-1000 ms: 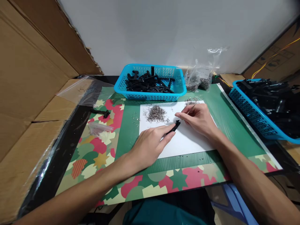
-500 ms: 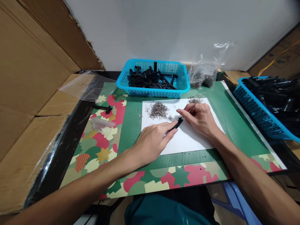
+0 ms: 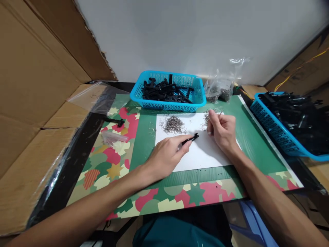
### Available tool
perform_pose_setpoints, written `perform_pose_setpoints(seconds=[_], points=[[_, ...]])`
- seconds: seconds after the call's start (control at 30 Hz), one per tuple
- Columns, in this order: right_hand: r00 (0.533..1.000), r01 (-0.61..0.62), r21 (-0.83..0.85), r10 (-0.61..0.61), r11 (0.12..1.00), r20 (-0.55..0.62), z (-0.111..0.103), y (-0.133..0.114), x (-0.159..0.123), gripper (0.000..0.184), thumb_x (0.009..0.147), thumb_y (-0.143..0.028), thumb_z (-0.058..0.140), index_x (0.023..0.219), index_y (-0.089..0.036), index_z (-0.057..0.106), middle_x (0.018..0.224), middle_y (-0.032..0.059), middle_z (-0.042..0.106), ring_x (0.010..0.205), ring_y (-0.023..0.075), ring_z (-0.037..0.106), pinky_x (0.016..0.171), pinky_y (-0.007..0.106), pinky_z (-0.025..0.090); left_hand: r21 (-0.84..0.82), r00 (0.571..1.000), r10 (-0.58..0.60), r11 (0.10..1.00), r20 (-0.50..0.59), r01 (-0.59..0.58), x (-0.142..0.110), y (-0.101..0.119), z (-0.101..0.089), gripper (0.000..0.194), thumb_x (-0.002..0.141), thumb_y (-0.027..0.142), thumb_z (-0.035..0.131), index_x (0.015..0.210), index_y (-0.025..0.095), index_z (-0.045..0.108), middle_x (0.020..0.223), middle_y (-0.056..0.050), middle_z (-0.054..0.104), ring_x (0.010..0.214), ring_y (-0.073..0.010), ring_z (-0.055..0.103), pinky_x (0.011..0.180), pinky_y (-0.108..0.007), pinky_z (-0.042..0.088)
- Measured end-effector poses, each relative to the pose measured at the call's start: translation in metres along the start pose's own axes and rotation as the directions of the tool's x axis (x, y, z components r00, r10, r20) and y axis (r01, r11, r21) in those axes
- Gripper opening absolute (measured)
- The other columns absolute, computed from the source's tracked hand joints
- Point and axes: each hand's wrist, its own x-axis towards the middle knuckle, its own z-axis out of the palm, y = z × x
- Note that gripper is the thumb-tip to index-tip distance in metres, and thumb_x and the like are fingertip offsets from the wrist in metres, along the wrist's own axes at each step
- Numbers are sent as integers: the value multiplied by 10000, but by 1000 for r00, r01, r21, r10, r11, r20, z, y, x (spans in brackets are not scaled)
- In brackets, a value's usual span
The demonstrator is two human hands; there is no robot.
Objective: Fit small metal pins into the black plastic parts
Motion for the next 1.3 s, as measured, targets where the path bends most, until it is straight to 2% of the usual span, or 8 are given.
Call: perform_pose_setpoints(seconds=[0.07,0.17,0.4,0.53,0.7,0.97,1.13,1.3], points=[[999,-25,56,27,998,-30,-1,1,3,695,1050,-646,479,491,-240,405,426,-5,460,402,113,427,466,283,344,-65,1000,-10,998,-29,8,0,-2,0,455,1048,469,520,1386,223,702,761,-9,693,617,-143,541,608,-255,437],[993,-60,41,55,997,106,-2,2,14,666,1049,-693,423,561,-239,436,483,6,518,444,123,464,493,276,363,-194,996,2,981,-91,-19,0,-1,-2,454,1024,449,570,1390,201,671,727,7,645,619,-136,535,612,-250,439],[898,104,-476,123,873,422,5,-5,48,420,1079,-432,451,758,-202,596,692,31,638,633,164,536,611,281,321,-353,960,-23,932,-277,-79,1,3,-13,326,1061,449,516,1208,208,679,942,-39,672,710,-133,528,574,-234,376],[897,110,-615,189,781,401,16,-8,45,154,968,-344,630,980,-216,715,756,31,692,673,185,563,623,284,295,-402,953,-62,913,-297,-66,0,-2,-15,347,1068,490,502,1159,199,669,882,-29,627,659,-124,458,541,-246,312],[915,82,-644,198,760,350,22,-7,40,220,952,-319,638,1121,-254,763,750,23,702,661,188,577,610,291,286,-411,970,-89,911,-226,-12,-3,-4,-11,375,1065,519,493,1172,205,669,740,9,527,592,-125,388,522,-260,266],[905,58,-517,174,854,389,11,-7,40,117,898,-262,675,940,-234,780,637,-29,585,582,134,471,587,273,271,-510,978,-121,860,-172,17,0,-5,-8,366,1045,529,546,1145,202,674,738,34,460,557,-94,322,505,-256,231],[886,-29,-93,68,995,458,-2,-9,36,153,903,-339,724,858,-195,753,553,-88,321,536,103,271,549,282,202,-545,977,-136,838,-167,24,2,-6,-11,391,1036,553,560,1142,192,667,693,46,418,551,-91,325,497,-250,229],[869,-172,246,29,954,494,-3,-19,28,271,809,-462,859,829,-196,808,560,-83,302,550,102,246,537,287,202,-628,989,-133,775,-60,66,3,-4,-15,392,1012,575,597,1098,197,653,726,47,447,532,-66,308,480,-234,216]])
